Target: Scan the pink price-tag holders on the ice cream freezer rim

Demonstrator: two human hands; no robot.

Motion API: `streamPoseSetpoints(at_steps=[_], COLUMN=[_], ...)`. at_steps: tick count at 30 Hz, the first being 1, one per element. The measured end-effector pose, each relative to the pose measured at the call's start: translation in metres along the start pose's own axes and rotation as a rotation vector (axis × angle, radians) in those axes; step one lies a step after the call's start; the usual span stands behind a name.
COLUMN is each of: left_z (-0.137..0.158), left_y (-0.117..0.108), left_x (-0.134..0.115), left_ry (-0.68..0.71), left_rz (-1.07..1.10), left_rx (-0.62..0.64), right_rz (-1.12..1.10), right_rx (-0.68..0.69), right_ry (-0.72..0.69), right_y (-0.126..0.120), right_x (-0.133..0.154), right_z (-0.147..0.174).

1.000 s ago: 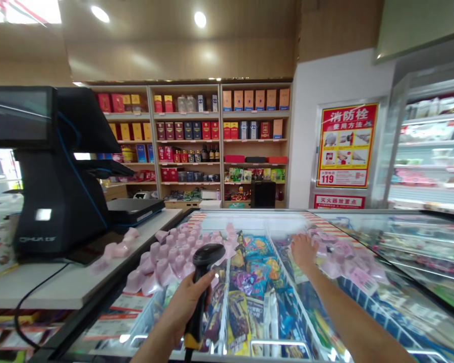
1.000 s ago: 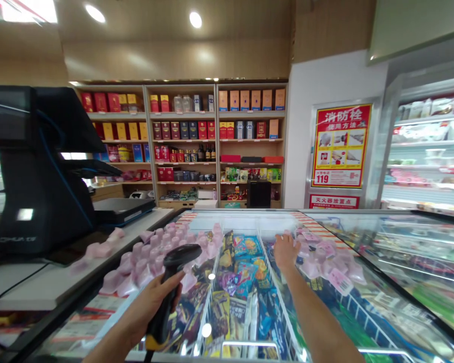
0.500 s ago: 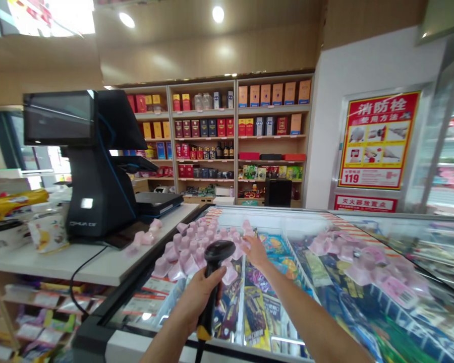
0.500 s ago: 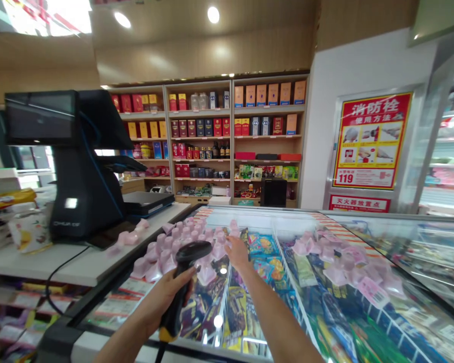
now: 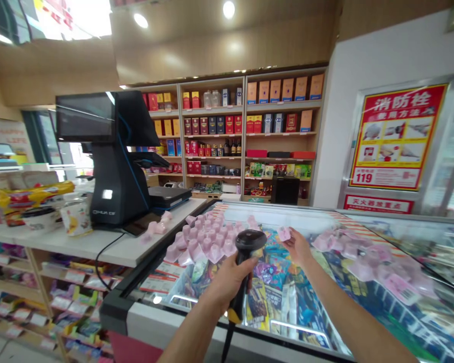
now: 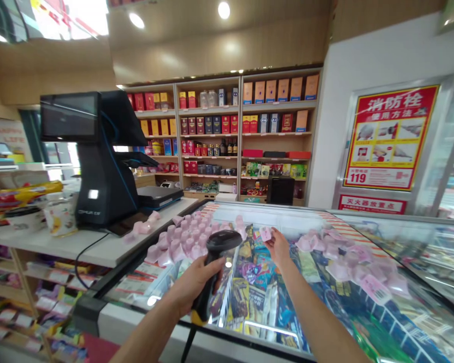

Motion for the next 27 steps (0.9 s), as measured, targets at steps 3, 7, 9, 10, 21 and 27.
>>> streamPoseSetpoints(at_steps=[3,7,9,10,21,27], left_z=[0.002,0.005,0.004,0.004,-0.006,-0.008], left_y=[0.01,0.017,0.02,0.021,0.018,0.0], left_x=[-0.003,-0.004,-0.002,-0.001,0.002,-0.001], left_ry=[-0.005,-0.038,-0.048,-0.046,-0.033,-0.033], left_rz=[-0.025,-0.049,-0.058,-0.064,-0.069,-0.058], left_rx=[0.035,0.093,0.123,0.134,0.087,-0.034], right_rz=[-0.096,-0.137,-0.119,-0.105,0.438,1.567], right_rx=[-0.013,-0.018,0.004,0.006,-0.096,-0.202], right_ry=[-0.003,-0.031,-0.067,-0.088,-0.308,-0.718], right_y=[-0.009,-0.018,-0.02,-0.021,-0.031,-0.039], right_x=[0.008,0.013,0.015,0.016,0.033,0.048], right_z=[-0.001,-0.003,-0.002,-0.002,0.004,0.022])
Point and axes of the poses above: each hand's wrist, its own z-axis away from the middle knuckle, its own y-axis out of the palm, x = y × z, the point moved 5 cm from there along -z, towards the middle knuckle, and after that the axes turned 1 degree about -y, right-handed, at the moved point
